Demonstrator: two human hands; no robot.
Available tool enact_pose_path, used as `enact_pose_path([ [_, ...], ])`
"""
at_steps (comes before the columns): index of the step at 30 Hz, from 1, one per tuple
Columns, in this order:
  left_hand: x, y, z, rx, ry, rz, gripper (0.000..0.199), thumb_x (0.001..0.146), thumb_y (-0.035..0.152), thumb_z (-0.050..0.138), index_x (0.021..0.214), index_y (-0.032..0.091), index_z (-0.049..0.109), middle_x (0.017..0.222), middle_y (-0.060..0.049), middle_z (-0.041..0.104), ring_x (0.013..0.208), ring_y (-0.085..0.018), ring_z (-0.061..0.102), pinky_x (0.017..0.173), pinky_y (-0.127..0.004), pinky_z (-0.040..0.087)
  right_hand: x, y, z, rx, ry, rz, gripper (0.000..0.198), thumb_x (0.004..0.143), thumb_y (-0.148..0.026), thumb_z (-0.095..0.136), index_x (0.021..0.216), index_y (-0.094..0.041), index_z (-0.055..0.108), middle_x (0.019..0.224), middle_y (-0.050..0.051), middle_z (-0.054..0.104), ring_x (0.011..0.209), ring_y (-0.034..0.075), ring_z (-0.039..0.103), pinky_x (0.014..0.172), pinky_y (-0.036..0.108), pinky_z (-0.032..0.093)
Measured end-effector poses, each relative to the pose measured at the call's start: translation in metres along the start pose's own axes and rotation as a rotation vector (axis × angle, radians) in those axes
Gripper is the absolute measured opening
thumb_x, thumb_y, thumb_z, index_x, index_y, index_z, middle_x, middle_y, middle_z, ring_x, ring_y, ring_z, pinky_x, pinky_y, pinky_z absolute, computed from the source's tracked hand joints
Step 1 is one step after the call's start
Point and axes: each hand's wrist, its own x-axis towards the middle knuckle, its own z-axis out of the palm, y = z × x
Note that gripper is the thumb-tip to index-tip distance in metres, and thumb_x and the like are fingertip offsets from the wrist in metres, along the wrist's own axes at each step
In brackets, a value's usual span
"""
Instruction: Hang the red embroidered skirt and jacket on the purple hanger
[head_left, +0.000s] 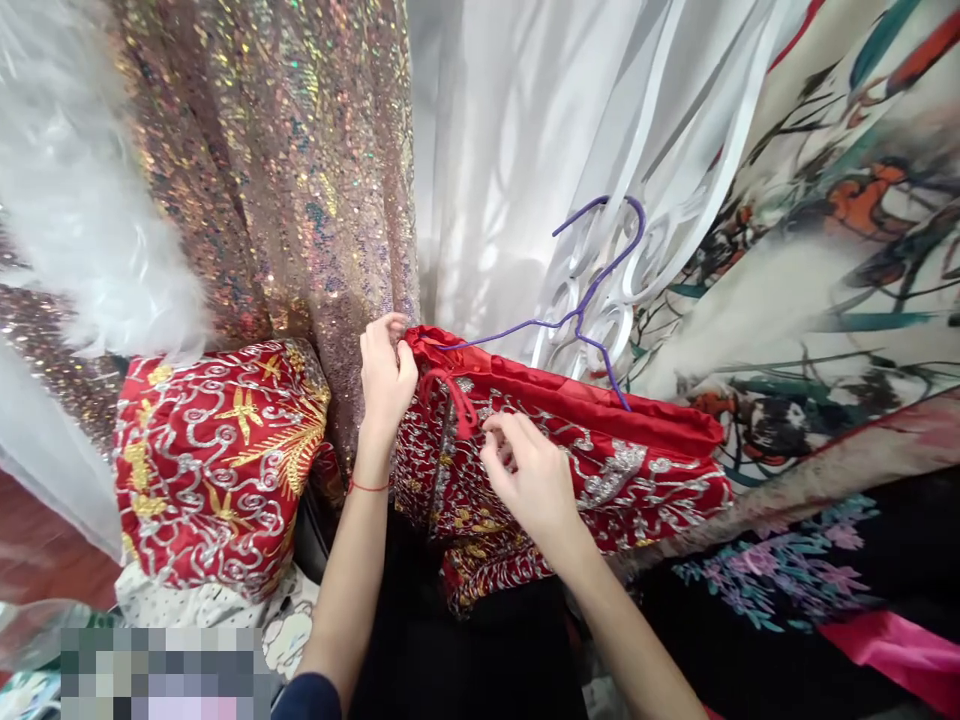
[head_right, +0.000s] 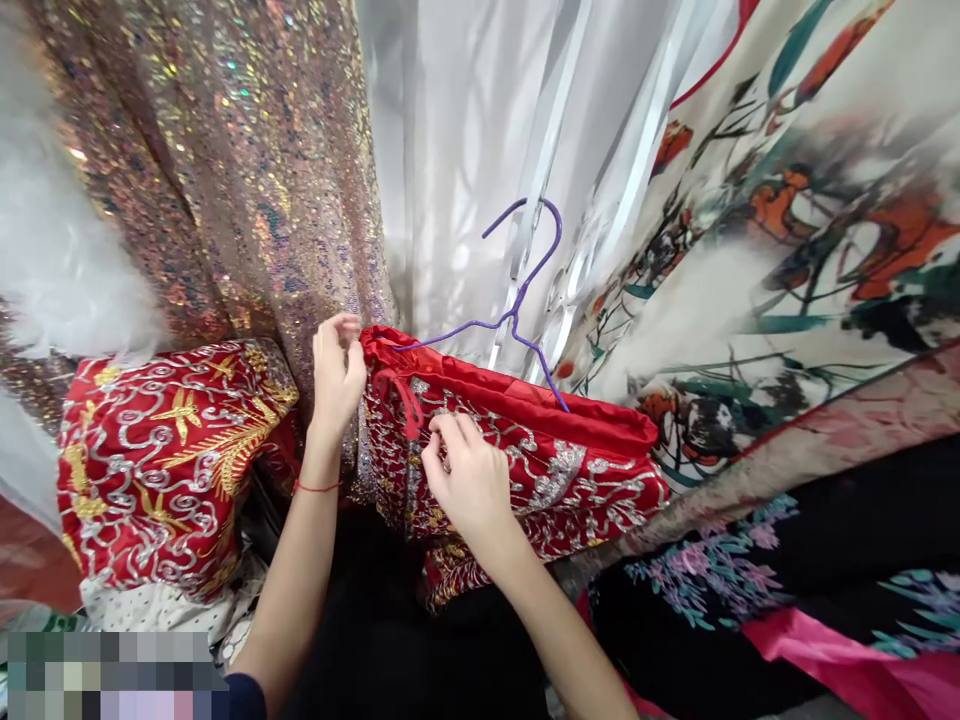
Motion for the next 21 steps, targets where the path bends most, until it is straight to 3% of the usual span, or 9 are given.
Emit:
enact_pose_path([
  [3, 0.013, 0.014, 0.001, 0.043, -0.106, 0.119, 0.018, 0.095, 0.027, 0.048, 0.099, 0.023, 0.065, 0.124, -0.008, 0.059, 0.126, -0.025, 0.047, 0.108, -0.043, 0.037, -0.021, 0.003, -0.014, -0.139, -0.126, 0.128, 0.018, 0.095, -0.029, 0.046, 0.097, -0.020, 0.061, 0.090, 0.004, 0.069, 0.058, 0.013, 0.061, 0.053, 0.025, 0.037],
  [7, 0.016, 0.013, 0.014, 0.070, -0.246, 0.055, 0.017, 0.092, 0.036, 0.057, 0.085, 0.023, 0.065, 0.104, -0.005, 0.066, 0.107, -0.024, 0.057, 0.099, -0.041, 0.039, -0.050, 0.031, -0.037, -0.358, -0.133, 0.396, 0.027, 0.098, -0.041, 0.044, 0.089, -0.021, 0.060, 0.082, 0.006, 0.069, 0.068, 0.020, 0.065, 0.060, 0.029, 0.041],
  [12, 0.005, 0.001, 0.026, 0.112, -0.086, -0.042, 0.017, 0.090, 0.033, 0.059, 0.079, 0.022, 0.066, 0.093, -0.005, 0.065, 0.097, -0.023, 0.058, 0.095, -0.040, 0.035, -0.052, 0.080, -0.039, -0.724, 0.078, 0.637, 0.040, 0.093, -0.054, 0.046, 0.096, -0.016, 0.057, 0.089, 0.018, 0.063, 0.083, 0.035, 0.063, 0.067, 0.042, 0.046],
  [16, -0.005, 0.001, 0.022, 0.103, 0.017, -0.052, 0.021, 0.090, 0.033, 0.059, 0.073, 0.021, 0.064, 0.089, -0.006, 0.063, 0.090, -0.022, 0.057, 0.088, -0.037, 0.037, -0.030, 0.111, -0.015, -0.606, 0.122, 0.617, 0.046, 0.090, -0.054, 0.049, 0.109, -0.012, 0.050, 0.100, 0.020, 0.057, 0.084, 0.033, 0.061, 0.067, 0.043, 0.049],
  [21, -0.013, 0.004, 0.018, 0.080, 0.074, -0.042, 0.021, 0.090, 0.034, 0.059, 0.074, 0.021, 0.064, 0.092, -0.008, 0.062, 0.092, -0.024, 0.056, 0.087, -0.037, 0.037, -0.014, 0.132, 0.002, -0.507, 0.160, 0.704, 0.044, 0.087, -0.044, 0.053, 0.116, -0.012, 0.044, 0.108, 0.022, 0.054, 0.087, 0.036, 0.062, 0.072, 0.048, 0.051],
])
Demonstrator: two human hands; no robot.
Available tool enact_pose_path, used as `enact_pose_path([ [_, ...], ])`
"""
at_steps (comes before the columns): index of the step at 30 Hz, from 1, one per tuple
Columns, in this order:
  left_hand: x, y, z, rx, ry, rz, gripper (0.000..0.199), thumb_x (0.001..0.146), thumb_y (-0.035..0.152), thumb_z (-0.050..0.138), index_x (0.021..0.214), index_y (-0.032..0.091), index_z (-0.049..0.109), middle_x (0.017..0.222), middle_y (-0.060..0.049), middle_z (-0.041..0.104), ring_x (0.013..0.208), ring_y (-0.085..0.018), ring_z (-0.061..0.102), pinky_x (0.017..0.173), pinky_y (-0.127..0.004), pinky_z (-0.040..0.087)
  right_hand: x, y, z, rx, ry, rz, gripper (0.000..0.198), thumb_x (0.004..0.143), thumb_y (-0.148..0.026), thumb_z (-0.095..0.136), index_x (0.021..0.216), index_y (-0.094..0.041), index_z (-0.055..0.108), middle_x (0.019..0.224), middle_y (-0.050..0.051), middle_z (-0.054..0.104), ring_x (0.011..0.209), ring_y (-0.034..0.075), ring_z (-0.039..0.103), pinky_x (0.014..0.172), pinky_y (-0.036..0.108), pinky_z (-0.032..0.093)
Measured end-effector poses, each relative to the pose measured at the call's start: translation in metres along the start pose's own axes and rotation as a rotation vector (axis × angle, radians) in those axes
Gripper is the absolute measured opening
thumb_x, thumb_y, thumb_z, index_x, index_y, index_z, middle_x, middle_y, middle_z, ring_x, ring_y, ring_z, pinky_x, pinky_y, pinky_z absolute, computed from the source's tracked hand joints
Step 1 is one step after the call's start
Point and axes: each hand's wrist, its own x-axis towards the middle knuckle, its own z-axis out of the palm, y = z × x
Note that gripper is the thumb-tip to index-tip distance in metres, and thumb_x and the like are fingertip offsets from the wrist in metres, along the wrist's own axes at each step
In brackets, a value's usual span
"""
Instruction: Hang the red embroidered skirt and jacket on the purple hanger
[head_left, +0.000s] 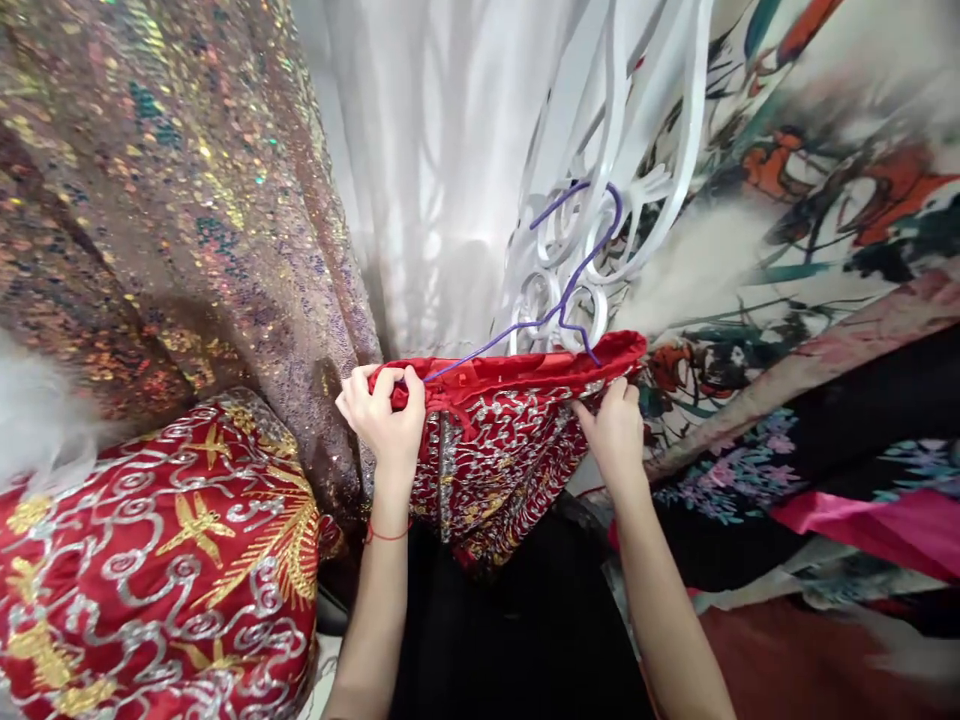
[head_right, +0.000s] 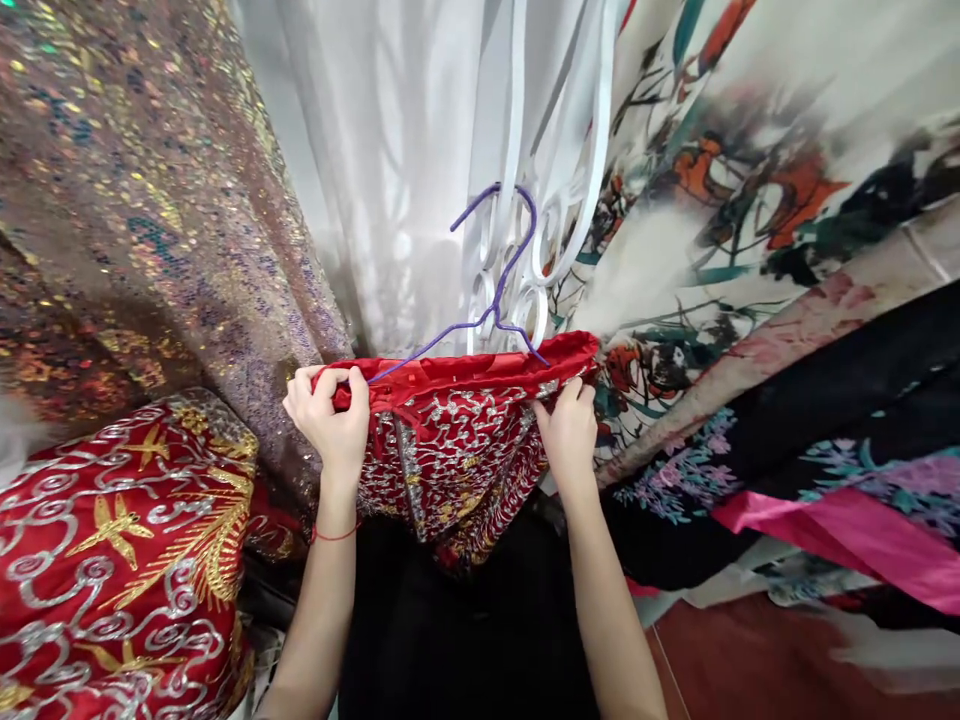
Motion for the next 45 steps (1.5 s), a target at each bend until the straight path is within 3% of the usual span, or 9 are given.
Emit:
enact_pose_path([
  [6, -0.010, 0.006, -0.001, -0.021, 0.045, -0.016, 0.022, 0.090, 0.036, 0.057, 0.076, 0.021, 0.066, 0.096, -0.011, 0.062, 0.096, -0.026, 0.056, 0.089, -0.040, 0.038, 0.010, 0.014, -0.003, 0.172, -0.057, -0.075, 0.042, 0.084, -0.043, 0.057, 0.110, -0.014, 0.041, 0.107, 0.020, 0.054, 0.104, 0.038, 0.059, 0.084, 0.050, 0.052],
  [14, -0.015, 0.004, -0.016, 0.021, -0.053, 0.002, 0.025, 0.093, 0.039, 0.053, 0.089, 0.021, 0.070, 0.101, -0.011, 0.063, 0.098, -0.026, 0.056, 0.091, -0.039, 0.038, 0.000, 0.013, -0.004, 0.190, -0.040, -0.062, 0.046, 0.083, -0.051, 0.057, 0.110, -0.017, 0.042, 0.107, 0.017, 0.055, 0.095, 0.033, 0.061, 0.077, 0.046, 0.052],
  [18, -0.015, 0.000, -0.029, -0.065, -0.143, 0.035, 0.037, 0.096, 0.027, 0.034, 0.095, 0.022, 0.071, 0.101, -0.010, 0.064, 0.100, -0.026, 0.057, 0.090, -0.039, 0.040, -0.011, 0.015, -0.031, 0.054, -0.088, -0.026, 0.045, 0.084, -0.054, 0.056, 0.106, -0.016, 0.048, 0.096, 0.016, 0.059, 0.081, 0.030, 0.060, 0.069, 0.042, 0.049],
  [21, -0.019, 0.002, -0.035, -0.112, -0.190, 0.040, 0.039, 0.083, 0.015, 0.035, 0.099, 0.023, 0.070, 0.103, -0.009, 0.064, 0.104, -0.026, 0.057, 0.093, -0.040, 0.042, -0.013, 0.030, -0.066, -0.027, -0.063, -0.093, 0.042, 0.084, -0.059, 0.056, 0.097, -0.020, 0.054, 0.087, 0.011, 0.060, 0.077, 0.029, 0.059, 0.070, 0.042, 0.048],
  [26, -0.022, 0.010, -0.036, -0.147, -0.154, -0.007, 0.040, 0.074, 0.010, 0.038, 0.098, 0.023, 0.068, 0.106, -0.008, 0.064, 0.110, -0.024, 0.056, 0.100, -0.038, 0.044, -0.005, 0.048, -0.103, 0.026, 0.119, -0.339, 0.045, 0.091, -0.051, 0.051, 0.116, -0.013, 0.055, 0.109, 0.021, 0.060, 0.105, 0.036, 0.058, 0.090, 0.047, 0.049],
  [34, -0.013, 0.010, -0.038, -0.249, -0.112, 0.040, 0.019, 0.084, 0.017, 0.046, 0.095, 0.019, 0.061, 0.098, -0.006, 0.066, 0.095, -0.018, 0.063, 0.090, -0.031, 0.050, 0.005, 0.033, -0.103, 0.164, 0.107, -0.513, 0.059, 0.094, -0.045, 0.051, 0.143, -0.014, 0.044, 0.144, 0.022, 0.047, 0.134, 0.035, 0.046, 0.106, 0.050, 0.040],
  [37, -0.011, 0.007, -0.042, -0.194, -0.112, 0.068, 0.015, 0.090, 0.025, 0.053, 0.098, 0.018, 0.062, 0.096, -0.005, 0.069, 0.090, -0.017, 0.065, 0.088, -0.030, 0.051, 0.020, 0.034, -0.098, 0.172, 0.088, -0.513, 0.051, 0.094, -0.053, 0.050, 0.131, -0.018, 0.056, 0.140, 0.021, 0.050, 0.130, 0.036, 0.048, 0.103, 0.050, 0.041],
  [41, -0.007, 0.006, -0.048, -0.129, -0.118, 0.075, 0.021, 0.096, 0.035, 0.054, 0.100, 0.018, 0.065, 0.097, -0.006, 0.072, 0.088, -0.016, 0.067, 0.087, -0.029, 0.052, 0.041, 0.042, -0.092, 0.241, -0.009, -0.525, 0.044, 0.095, -0.058, 0.046, 0.105, -0.020, 0.066, 0.107, 0.014, 0.065, 0.101, 0.029, 0.063, 0.091, 0.042, 0.048],
  [45, -0.001, 0.012, -0.045, -0.103, -0.049, 0.034, 0.026, 0.097, 0.041, 0.052, 0.098, 0.019, 0.066, 0.096, -0.005, 0.073, 0.086, -0.016, 0.068, 0.084, -0.028, 0.052, 0.048, 0.048, -0.097, 0.276, 0.123, -0.512, 0.037, 0.097, -0.052, 0.049, 0.083, -0.023, 0.067, 0.102, 0.009, 0.068, 0.087, 0.023, 0.064, 0.082, 0.036, 0.049],
])
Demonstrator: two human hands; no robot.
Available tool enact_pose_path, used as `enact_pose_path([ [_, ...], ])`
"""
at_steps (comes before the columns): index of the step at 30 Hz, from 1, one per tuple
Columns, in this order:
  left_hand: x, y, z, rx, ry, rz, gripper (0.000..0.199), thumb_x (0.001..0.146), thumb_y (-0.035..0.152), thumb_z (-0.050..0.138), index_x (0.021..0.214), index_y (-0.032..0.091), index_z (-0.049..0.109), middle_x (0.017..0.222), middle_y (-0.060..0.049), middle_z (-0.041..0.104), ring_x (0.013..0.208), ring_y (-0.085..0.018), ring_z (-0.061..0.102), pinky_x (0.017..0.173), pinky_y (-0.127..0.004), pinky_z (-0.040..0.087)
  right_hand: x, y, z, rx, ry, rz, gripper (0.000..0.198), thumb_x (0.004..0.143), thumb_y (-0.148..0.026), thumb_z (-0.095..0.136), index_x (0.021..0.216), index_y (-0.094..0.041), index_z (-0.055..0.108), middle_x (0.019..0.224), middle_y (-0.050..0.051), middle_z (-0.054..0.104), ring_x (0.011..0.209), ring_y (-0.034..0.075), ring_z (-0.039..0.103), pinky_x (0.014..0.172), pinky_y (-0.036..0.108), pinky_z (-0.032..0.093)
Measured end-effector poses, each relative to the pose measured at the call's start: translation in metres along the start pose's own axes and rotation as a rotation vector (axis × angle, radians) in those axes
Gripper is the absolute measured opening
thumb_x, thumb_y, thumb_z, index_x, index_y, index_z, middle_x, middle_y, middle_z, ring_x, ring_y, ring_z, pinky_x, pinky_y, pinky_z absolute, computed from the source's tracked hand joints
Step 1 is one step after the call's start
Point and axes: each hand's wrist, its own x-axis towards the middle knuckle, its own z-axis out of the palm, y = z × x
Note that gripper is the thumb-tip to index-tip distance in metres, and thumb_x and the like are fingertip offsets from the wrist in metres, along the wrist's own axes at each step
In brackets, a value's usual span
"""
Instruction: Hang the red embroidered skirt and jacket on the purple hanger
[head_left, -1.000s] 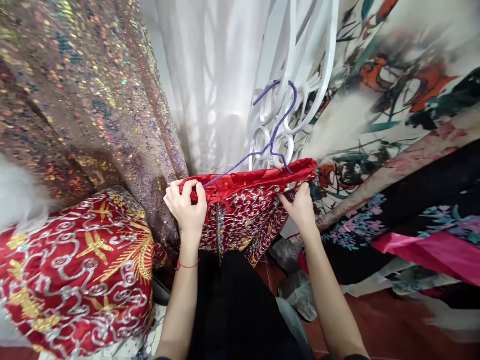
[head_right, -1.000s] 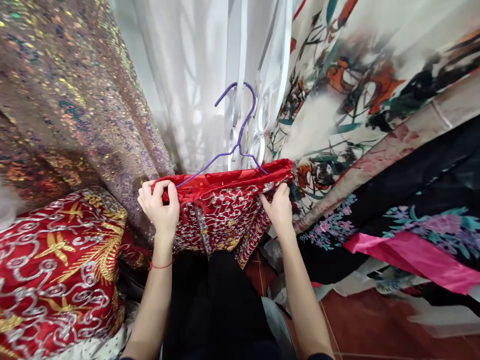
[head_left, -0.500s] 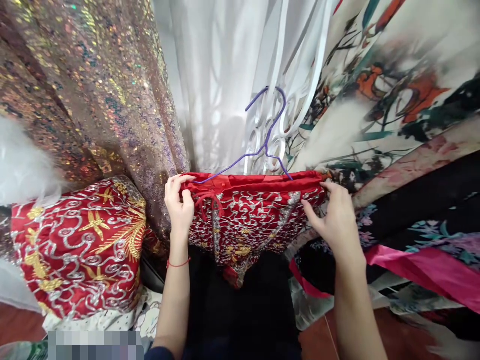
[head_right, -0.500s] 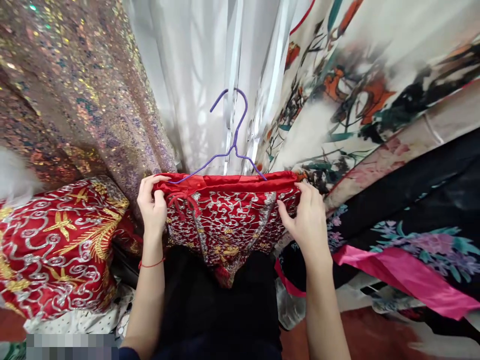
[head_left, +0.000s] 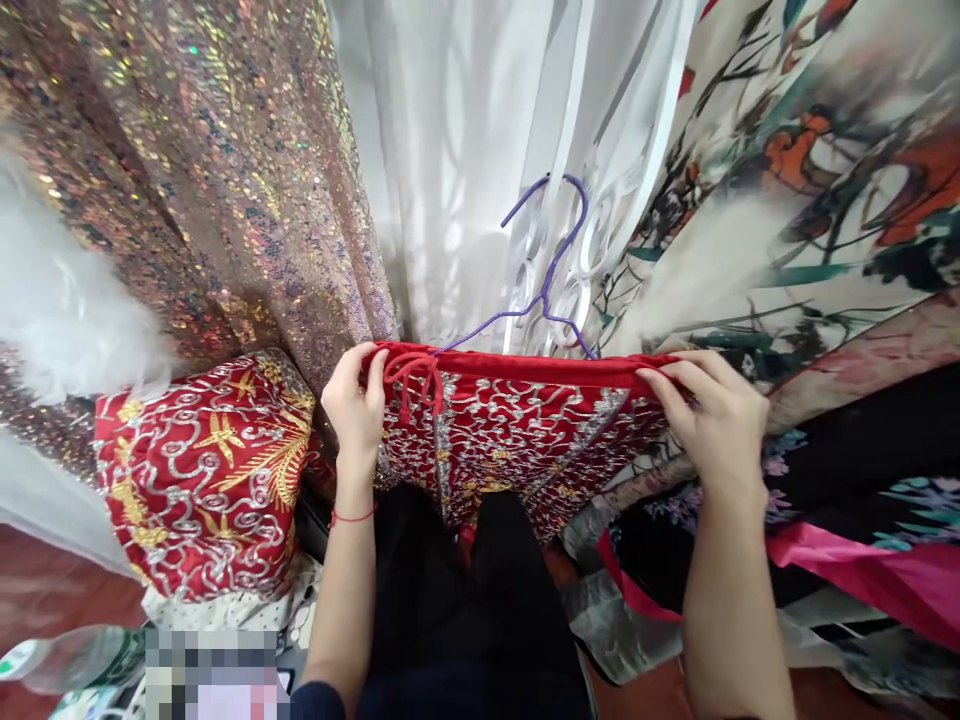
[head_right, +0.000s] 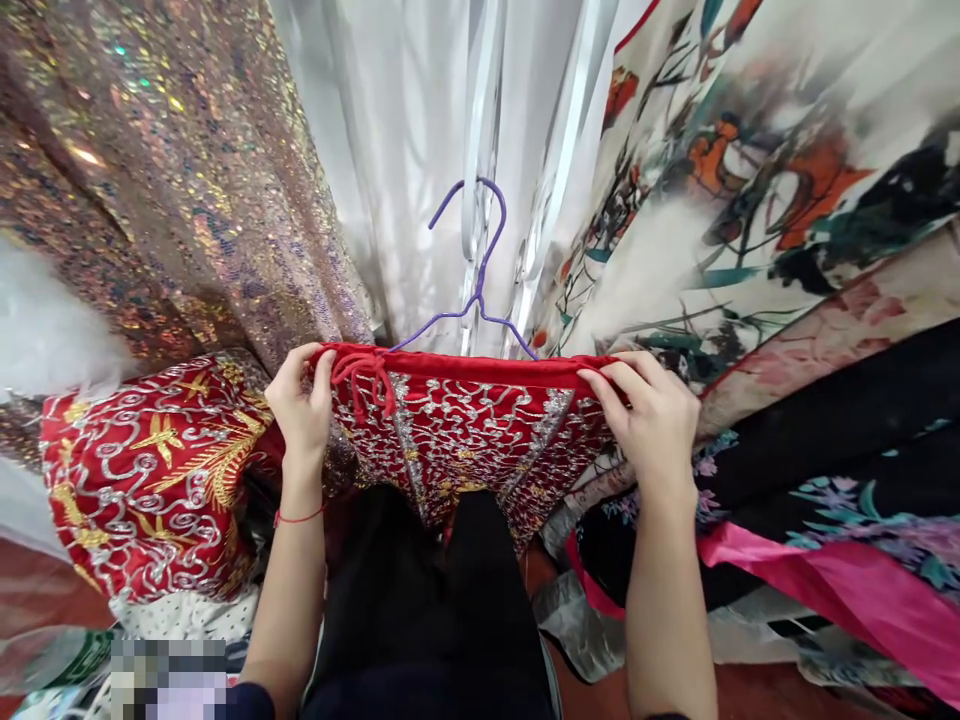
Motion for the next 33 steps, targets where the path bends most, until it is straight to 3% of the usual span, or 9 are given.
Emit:
enact_pose_path([
  [4, 0.006, 0.011, 0.012, 0.030, 0.070, -0.079, 0.025, 0.098, 0.040, 0.051, 0.102, 0.020, 0.064, 0.098, -0.005, 0.073, 0.086, -0.016, 0.068, 0.082, -0.027, 0.051, -0.003, 0.000, -0.003, -0.067, 0.153, 0.018, 0.039, 0.096, -0.052, 0.052, 0.075, -0.022, 0.066, 0.090, 0.009, 0.067, 0.078, 0.022, 0.061, 0.072, 0.035, 0.047],
  [9, 0.004, 0.011, 0.024, 0.083, -0.094, -0.118, 0.024, 0.098, 0.039, 0.048, 0.107, 0.021, 0.062, 0.102, -0.006, 0.072, 0.092, -0.019, 0.067, 0.084, -0.029, 0.048, -0.011, 0.004, -0.001, -0.094, 0.039, 0.026, 0.044, 0.097, -0.056, 0.047, 0.072, -0.022, 0.059, 0.080, 0.007, 0.061, 0.072, 0.020, 0.057, 0.070, 0.032, 0.044],
  [13, -0.001, 0.003, 0.027, 0.097, -0.134, -0.120, 0.026, 0.099, 0.039, 0.044, 0.110, 0.020, 0.058, 0.103, -0.010, 0.070, 0.094, -0.022, 0.066, 0.087, -0.033, 0.046, -0.013, -0.003, 0.003, -0.059, 0.022, -0.032, 0.037, 0.097, -0.053, 0.047, 0.092, -0.020, 0.060, 0.092, 0.012, 0.065, 0.087, 0.025, 0.061, 0.081, 0.036, 0.046],
  [18, -0.009, 0.000, 0.029, 0.139, -0.102, -0.157, 0.028, 0.099, 0.040, 0.039, 0.107, 0.020, 0.057, 0.095, -0.009, 0.068, 0.089, -0.022, 0.064, 0.085, -0.034, 0.046, -0.007, -0.024, 0.017, -0.144, -0.014, -0.111, 0.047, 0.095, -0.058, 0.050, 0.112, -0.015, 0.062, 0.111, 0.017, 0.067, 0.106, 0.032, 0.057, 0.093, 0.043, 0.038],
  [23, -0.016, 0.002, 0.025, 0.020, -0.113, -0.207, 0.039, 0.102, 0.046, 0.027, 0.106, 0.022, 0.057, 0.096, -0.008, 0.069, 0.089, -0.020, 0.064, 0.084, -0.034, 0.048, 0.000, -0.028, 0.027, -0.232, -0.104, -0.148, 0.042, 0.100, -0.054, 0.042, 0.096, -0.019, 0.065, 0.083, 0.007, 0.069, 0.083, 0.024, 0.056, 0.090, 0.041, 0.033],
  [28, -0.021, 0.009, 0.022, -0.105, -0.115, -0.228, 0.046, 0.102, 0.048, 0.022, 0.109, 0.020, 0.059, 0.111, -0.010, 0.069, 0.107, -0.020, 0.064, 0.097, -0.033, 0.047, 0.003, -0.019, 0.026, -0.236, -0.107, -0.212, 0.040, 0.101, -0.051, 0.042, 0.080, -0.022, 0.059, 0.071, 0.002, 0.064, 0.073, 0.020, 0.054, 0.083, 0.035, 0.033],
  [30, -0.029, 0.018, 0.023, -0.132, -0.013, -0.195, 0.043, 0.102, 0.046, 0.025, 0.114, 0.020, 0.058, 0.122, -0.011, 0.066, 0.119, -0.020, 0.060, 0.104, -0.034, 0.044, 0.004, -0.018, 0.024, -0.223, -0.113, -0.223, 0.040, 0.102, -0.050, 0.041, 0.080, -0.022, 0.058, 0.071, 0.002, 0.064, 0.073, 0.020, 0.054, 0.082, 0.035, 0.033],
  [33, -0.052, 0.039, 0.025, -0.010, 0.303, -0.171, 0.036, 0.101, 0.042, 0.031, 0.109, 0.019, 0.058, 0.119, -0.012, 0.064, 0.119, -0.022, 0.058, 0.103, -0.039, 0.044, 0.005, -0.018, 0.023, -0.189, -0.119, -0.228, 0.040, 0.101, -0.051, 0.042, 0.079, -0.022, 0.058, 0.069, 0.002, 0.064, 0.073, 0.020, 0.054, 0.081, 0.035, 0.033],
])
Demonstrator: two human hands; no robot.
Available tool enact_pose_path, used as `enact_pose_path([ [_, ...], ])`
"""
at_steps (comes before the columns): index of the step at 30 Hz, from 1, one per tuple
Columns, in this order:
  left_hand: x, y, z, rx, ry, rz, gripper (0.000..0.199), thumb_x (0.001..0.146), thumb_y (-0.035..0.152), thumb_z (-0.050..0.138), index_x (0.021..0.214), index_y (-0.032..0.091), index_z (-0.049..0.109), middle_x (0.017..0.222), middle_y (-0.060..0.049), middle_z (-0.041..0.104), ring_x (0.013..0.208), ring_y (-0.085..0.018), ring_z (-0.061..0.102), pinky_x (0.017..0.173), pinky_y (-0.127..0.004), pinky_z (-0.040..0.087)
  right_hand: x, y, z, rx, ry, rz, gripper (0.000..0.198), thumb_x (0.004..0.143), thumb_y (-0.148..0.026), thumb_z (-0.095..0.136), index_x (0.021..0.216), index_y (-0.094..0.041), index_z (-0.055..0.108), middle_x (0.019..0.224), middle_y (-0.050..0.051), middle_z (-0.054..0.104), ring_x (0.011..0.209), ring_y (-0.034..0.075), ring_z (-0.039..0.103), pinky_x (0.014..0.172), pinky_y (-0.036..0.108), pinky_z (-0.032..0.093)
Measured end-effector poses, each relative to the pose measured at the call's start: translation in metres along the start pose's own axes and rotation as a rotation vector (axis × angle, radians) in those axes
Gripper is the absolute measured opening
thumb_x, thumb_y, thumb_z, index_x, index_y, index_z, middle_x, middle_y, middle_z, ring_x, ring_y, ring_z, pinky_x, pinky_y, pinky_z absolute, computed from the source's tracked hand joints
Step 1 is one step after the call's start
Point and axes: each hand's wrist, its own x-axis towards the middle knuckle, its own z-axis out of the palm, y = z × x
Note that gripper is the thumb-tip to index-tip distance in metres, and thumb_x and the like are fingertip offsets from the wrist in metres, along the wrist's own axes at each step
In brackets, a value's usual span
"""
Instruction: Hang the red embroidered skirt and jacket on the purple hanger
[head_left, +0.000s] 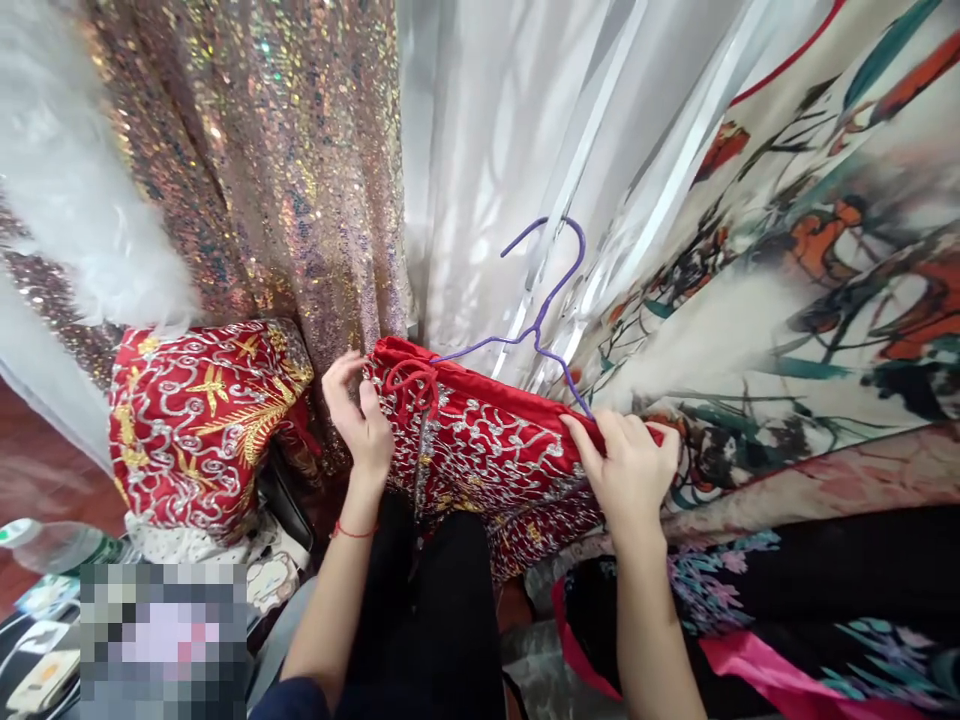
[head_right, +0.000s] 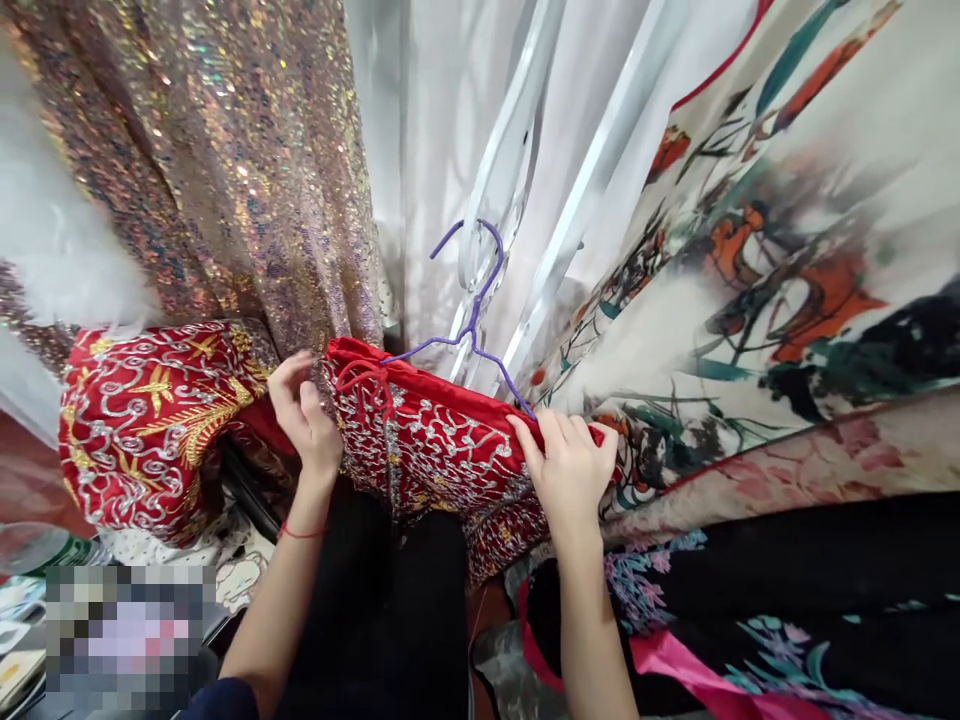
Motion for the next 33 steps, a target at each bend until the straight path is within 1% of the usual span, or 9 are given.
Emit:
enact_pose_path([
  [2, -0.020, 0.012, -0.001, 0.052, 0.047, 0.048, 0.031, 0.101, 0.038, 0.035, 0.095, 0.020, 0.060, 0.097, -0.009, 0.065, 0.102, -0.021, 0.062, 0.095, -0.038, 0.047, 0.001, 0.000, 0.001, 0.030, -0.001, 0.007, 0.041, 0.101, -0.050, 0.043, 0.075, -0.022, 0.057, 0.066, 0.002, 0.063, 0.071, 0.020, 0.054, 0.082, 0.034, 0.033],
  [6, -0.040, 0.030, 0.010, 0.051, -0.215, 0.076, 0.017, 0.096, 0.033, 0.052, 0.100, 0.019, 0.061, 0.098, -0.008, 0.066, 0.097, -0.020, 0.061, 0.094, -0.038, 0.047, 0.000, 0.000, 0.003, 0.059, 0.030, 0.000, 0.037, 0.101, -0.046, 0.045, 0.075, -0.021, 0.058, 0.068, 0.002, 0.065, 0.070, 0.019, 0.053, 0.083, 0.034, 0.033],
  [10, -0.028, 0.035, 0.029, 0.032, -0.158, -0.070, 0.034, 0.090, 0.044, 0.064, 0.108, 0.017, 0.054, 0.107, -0.011, 0.061, 0.100, -0.022, 0.059, 0.092, -0.038, 0.048, -0.003, -0.001, 0.005, 0.006, 0.141, -0.045, 0.034, 0.100, -0.041, 0.049, 0.074, -0.021, 0.056, 0.064, -0.001, 0.062, 0.067, 0.016, 0.052, 0.081, 0.033, 0.032],
  [13, -0.015, 0.034, 0.035, 0.005, -0.123, -0.077, 0.029, 0.091, 0.044, 0.063, 0.100, 0.018, 0.055, 0.098, -0.008, 0.060, 0.093, -0.019, 0.058, 0.088, -0.035, 0.049, -0.003, -0.002, 0.008, -0.020, 0.203, -0.070, 0.031, 0.100, -0.037, 0.051, 0.075, -0.020, 0.056, 0.064, -0.002, 0.062, 0.065, 0.015, 0.051, 0.081, 0.033, 0.033],
  [19, -0.004, 0.024, 0.030, 0.006, -0.113, 0.214, 0.007, 0.088, 0.022, 0.064, 0.094, 0.021, 0.066, 0.102, -0.008, 0.063, 0.103, -0.021, 0.057, 0.094, -0.037, 0.046, -0.003, -0.011, 0.010, -0.023, 0.194, 0.002, 0.028, 0.097, -0.044, 0.055, 0.082, -0.020, 0.060, 0.070, 0.000, 0.064, 0.070, 0.017, 0.053, 0.085, 0.036, 0.034],
  [24, -0.005, 0.015, 0.018, -0.031, -0.260, 0.433, 0.021, 0.086, 0.009, 0.055, 0.079, 0.024, 0.068, 0.122, -0.006, 0.066, 0.131, -0.027, 0.052, 0.107, -0.046, 0.040, -0.007, -0.047, -0.003, 0.069, 0.518, 0.148, 0.023, 0.086, -0.037, 0.066, 0.100, -0.019, 0.062, 0.102, 0.013, 0.066, 0.104, 0.031, 0.057, 0.092, 0.049, 0.039],
  [26, -0.009, 0.012, 0.010, -0.047, -0.323, 0.490, 0.028, 0.085, 0.004, 0.051, 0.078, 0.024, 0.069, 0.129, -0.005, 0.064, 0.137, -0.028, 0.048, 0.108, -0.048, 0.040, -0.009, -0.069, -0.008, 0.161, 0.621, 0.107, 0.017, 0.084, -0.027, 0.066, 0.100, -0.021, 0.061, 0.101, 0.012, 0.066, 0.104, 0.031, 0.058, 0.092, 0.050, 0.041],
  [29, -0.018, 0.010, -0.004, -0.143, -0.417, 0.473, 0.037, 0.084, -0.001, 0.044, 0.091, 0.024, 0.070, 0.136, -0.006, 0.061, 0.140, -0.027, 0.047, 0.108, -0.048, 0.043, -0.010, -0.108, -0.007, 0.502, 0.500, 0.028, 0.015, 0.086, -0.017, 0.061, 0.100, -0.024, 0.059, 0.087, 0.004, 0.067, 0.084, 0.021, 0.064, 0.082, 0.039, 0.048],
  [33, -0.033, 0.005, -0.020, -0.261, -0.402, 0.235, 0.033, 0.091, 0.003, 0.043, 0.107, 0.022, 0.065, 0.131, -0.009, 0.062, 0.126, -0.021, 0.058, 0.105, -0.042, 0.048, -0.002, -0.153, 0.011, 0.870, 0.108, 0.210, 0.030, 0.090, -0.033, 0.064, 0.115, -0.020, 0.056, 0.090, 0.003, 0.063, 0.069, 0.013, 0.060, 0.063, 0.027, 0.049],
])
